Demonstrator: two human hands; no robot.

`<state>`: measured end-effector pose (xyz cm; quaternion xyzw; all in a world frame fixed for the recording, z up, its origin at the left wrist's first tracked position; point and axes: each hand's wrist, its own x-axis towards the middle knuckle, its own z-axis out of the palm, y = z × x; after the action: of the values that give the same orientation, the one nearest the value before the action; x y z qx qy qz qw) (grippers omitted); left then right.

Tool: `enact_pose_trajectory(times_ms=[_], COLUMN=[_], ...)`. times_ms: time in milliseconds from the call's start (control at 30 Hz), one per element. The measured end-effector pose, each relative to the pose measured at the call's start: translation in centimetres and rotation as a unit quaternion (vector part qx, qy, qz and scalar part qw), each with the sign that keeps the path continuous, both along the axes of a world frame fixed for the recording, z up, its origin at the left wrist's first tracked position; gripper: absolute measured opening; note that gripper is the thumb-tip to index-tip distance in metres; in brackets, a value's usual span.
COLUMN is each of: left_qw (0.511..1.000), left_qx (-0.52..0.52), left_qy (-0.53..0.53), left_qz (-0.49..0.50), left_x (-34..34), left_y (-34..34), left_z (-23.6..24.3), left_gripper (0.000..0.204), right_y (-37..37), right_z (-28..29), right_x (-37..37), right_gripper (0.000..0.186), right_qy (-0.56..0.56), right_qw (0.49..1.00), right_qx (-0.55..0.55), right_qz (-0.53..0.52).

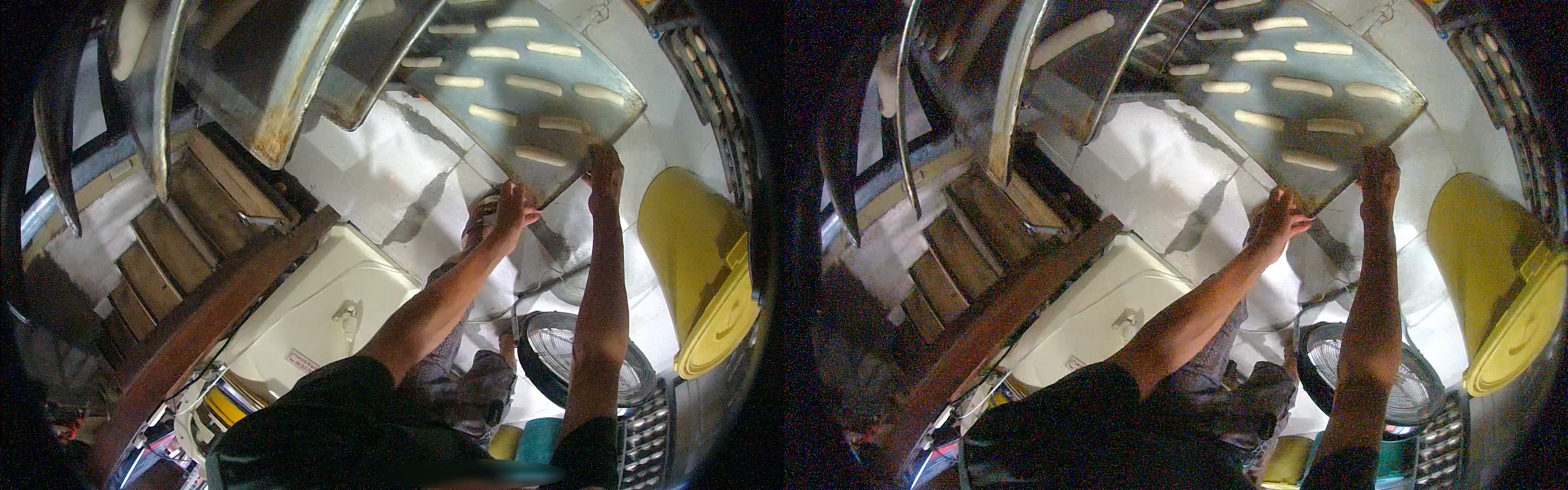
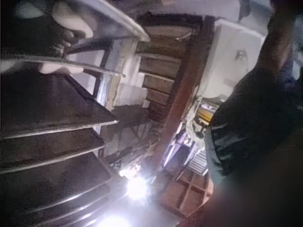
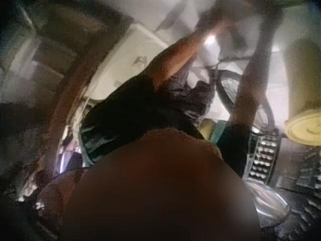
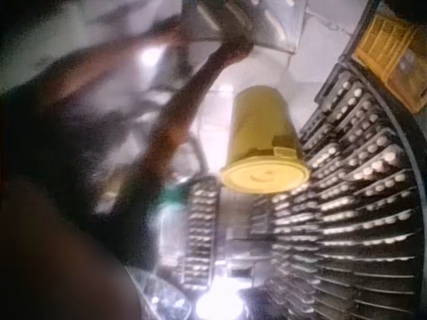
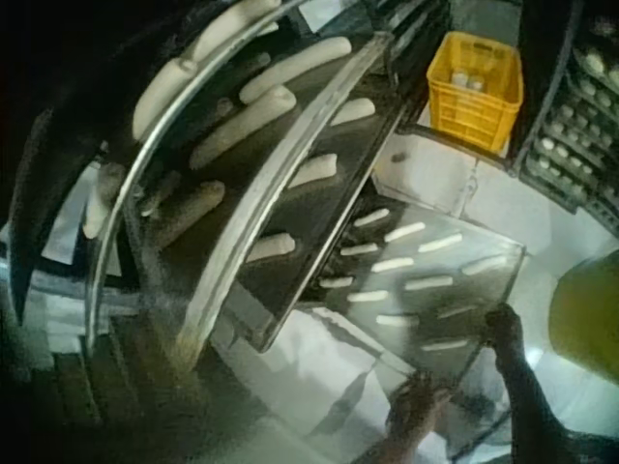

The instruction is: The person rolls small pieces of dough into cylindrical shapes on a metal table and places them onto baking trays.

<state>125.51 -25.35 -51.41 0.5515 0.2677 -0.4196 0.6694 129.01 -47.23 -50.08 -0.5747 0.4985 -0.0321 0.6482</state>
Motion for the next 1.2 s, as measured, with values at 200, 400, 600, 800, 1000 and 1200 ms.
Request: enact_pose_trajectory(times_ms=[200,400,600,800,1000,1200], left_qw=[0.659,0.652,0.658,0.655,0.651,0.52], left_qx=[0.15,0.136,0.153,0.163,0.151,0.156], left_qy=[-0.421,-0.369,-0.369,-0.379,-0.421,-0.428], left_qz=[-0.605,-0.648,-0.638,-0.633,-0.613,-0.722], left_x=[-1.2,-2.1,-2.7,-4.2,-6.0,-8.9], left_y=[11.5,13.7,14.0,14.5,13.4,13.6], left_z=[19.7,23.3,22.2,21.2,20.5,19.3], left_gripper=[0.066,0.076,0.078,0.078,0.077,0.082], right_y=[-0.7,4.2,10.7,12.0,18.2,21.0], right_z=[-9.6,-11.1,-7.6,-1.8,2.0,13.2], right_x=[0.4,9.9,18.7,19.3,8.0,-9.6], right_gripper=[0.034,0.031,0.036,0.095,0.044,0.055], right_qy=[0.001,-0.111,-0.19,-0.274,-0.192,0.049], right_qw=[0.972,0.987,0.971,0.915,0.952,0.966], right_qx=[-0.144,0.069,0.076,0.214,0.118,-0.08], right_qz=[0.187,0.088,0.124,0.204,0.207,0.242])
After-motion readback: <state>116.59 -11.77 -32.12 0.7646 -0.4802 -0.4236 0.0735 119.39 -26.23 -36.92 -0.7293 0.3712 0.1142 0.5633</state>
